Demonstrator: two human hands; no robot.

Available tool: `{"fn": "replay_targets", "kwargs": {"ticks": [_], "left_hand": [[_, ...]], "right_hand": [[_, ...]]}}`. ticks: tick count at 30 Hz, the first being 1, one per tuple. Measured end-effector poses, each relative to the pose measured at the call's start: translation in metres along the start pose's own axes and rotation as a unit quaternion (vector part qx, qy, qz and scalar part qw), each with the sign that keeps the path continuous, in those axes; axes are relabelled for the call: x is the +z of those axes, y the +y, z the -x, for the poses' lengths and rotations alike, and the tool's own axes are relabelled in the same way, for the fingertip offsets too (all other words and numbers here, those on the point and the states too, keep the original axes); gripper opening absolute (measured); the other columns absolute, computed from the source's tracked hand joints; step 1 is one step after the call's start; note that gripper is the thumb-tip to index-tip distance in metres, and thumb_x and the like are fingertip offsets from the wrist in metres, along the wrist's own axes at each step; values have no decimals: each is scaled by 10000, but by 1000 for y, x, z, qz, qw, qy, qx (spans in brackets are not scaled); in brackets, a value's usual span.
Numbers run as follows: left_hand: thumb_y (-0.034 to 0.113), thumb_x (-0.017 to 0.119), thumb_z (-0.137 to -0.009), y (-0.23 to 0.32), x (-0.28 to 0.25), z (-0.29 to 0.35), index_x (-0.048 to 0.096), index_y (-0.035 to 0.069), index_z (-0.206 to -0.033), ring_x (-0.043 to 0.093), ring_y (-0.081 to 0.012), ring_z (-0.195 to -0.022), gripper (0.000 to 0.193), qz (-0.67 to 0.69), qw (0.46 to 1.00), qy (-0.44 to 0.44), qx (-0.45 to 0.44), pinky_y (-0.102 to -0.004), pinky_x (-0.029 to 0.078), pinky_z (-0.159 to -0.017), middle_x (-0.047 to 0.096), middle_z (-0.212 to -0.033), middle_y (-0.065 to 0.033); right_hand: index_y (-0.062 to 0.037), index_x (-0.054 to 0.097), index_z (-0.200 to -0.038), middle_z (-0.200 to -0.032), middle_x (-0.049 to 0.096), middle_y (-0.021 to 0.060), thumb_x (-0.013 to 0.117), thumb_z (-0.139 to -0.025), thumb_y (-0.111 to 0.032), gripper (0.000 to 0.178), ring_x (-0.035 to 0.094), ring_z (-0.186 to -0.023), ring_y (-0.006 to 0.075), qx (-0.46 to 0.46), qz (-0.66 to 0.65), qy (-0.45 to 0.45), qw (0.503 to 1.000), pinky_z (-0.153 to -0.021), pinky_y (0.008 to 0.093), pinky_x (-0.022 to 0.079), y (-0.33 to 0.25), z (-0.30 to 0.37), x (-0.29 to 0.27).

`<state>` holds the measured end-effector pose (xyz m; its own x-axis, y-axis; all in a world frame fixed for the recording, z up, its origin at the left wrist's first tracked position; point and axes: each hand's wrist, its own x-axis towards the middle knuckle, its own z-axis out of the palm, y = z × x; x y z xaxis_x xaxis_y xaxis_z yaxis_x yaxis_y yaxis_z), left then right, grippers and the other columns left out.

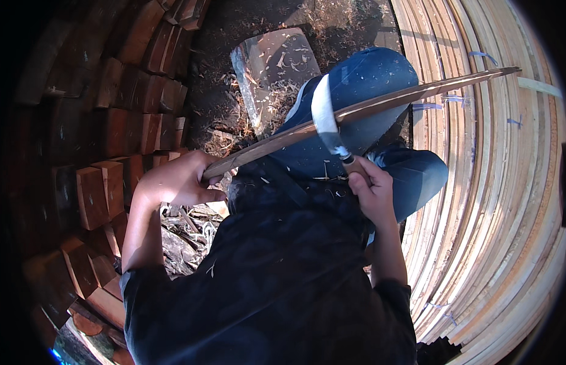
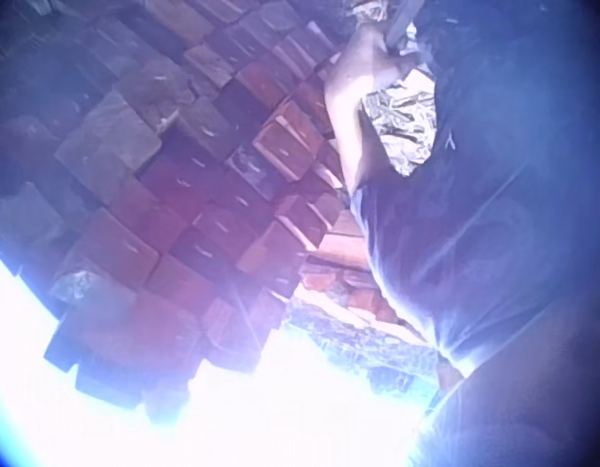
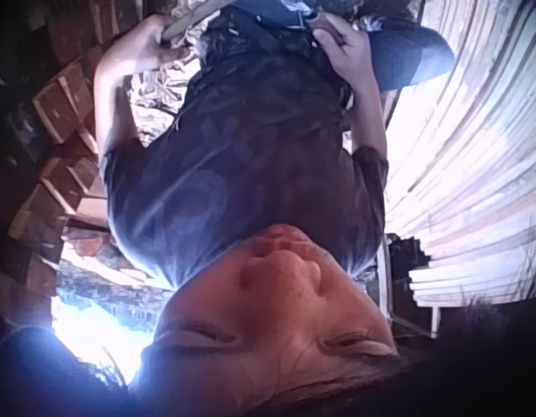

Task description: The person sits on the ground and uses a curved knife to shave thin strips from a long wooden plank held between their legs. They repeatedly scrape the blade along the wood's surface to remove shavings.

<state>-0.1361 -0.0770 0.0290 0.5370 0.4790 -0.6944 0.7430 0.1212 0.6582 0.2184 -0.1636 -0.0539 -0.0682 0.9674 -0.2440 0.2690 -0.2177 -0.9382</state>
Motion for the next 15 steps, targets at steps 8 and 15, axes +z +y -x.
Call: {"fn": "replay_targets", "kwargs": {"ticks": [8, 15], "left_hand": [[176, 783, -753, 2, -5, 1, 641, 4, -935, 433, -99, -577, 288, -5, 998, -4, -65, -324, 371, -523, 445, -593, -8], [159, 780, -757, 4, -6, -4, 591, 1, -816, 425, -90, -567, 254, 50, 997, -34, -45, -307, 368, -521, 441, -591, 3]], "right_hand": [[46, 611, -1157, -829, 664, 81, 670, -904, -179, 344, 593, -663, 116, -19, 13, -39, 999, -631, 242, 476, -12, -2, -2], [30, 581, -1209, -676, 575, 18, 597, -952, -175, 329, 518, -567, 62, -1, -97, 79, 992, -510, 190, 385, -8, -5, -3]]}}
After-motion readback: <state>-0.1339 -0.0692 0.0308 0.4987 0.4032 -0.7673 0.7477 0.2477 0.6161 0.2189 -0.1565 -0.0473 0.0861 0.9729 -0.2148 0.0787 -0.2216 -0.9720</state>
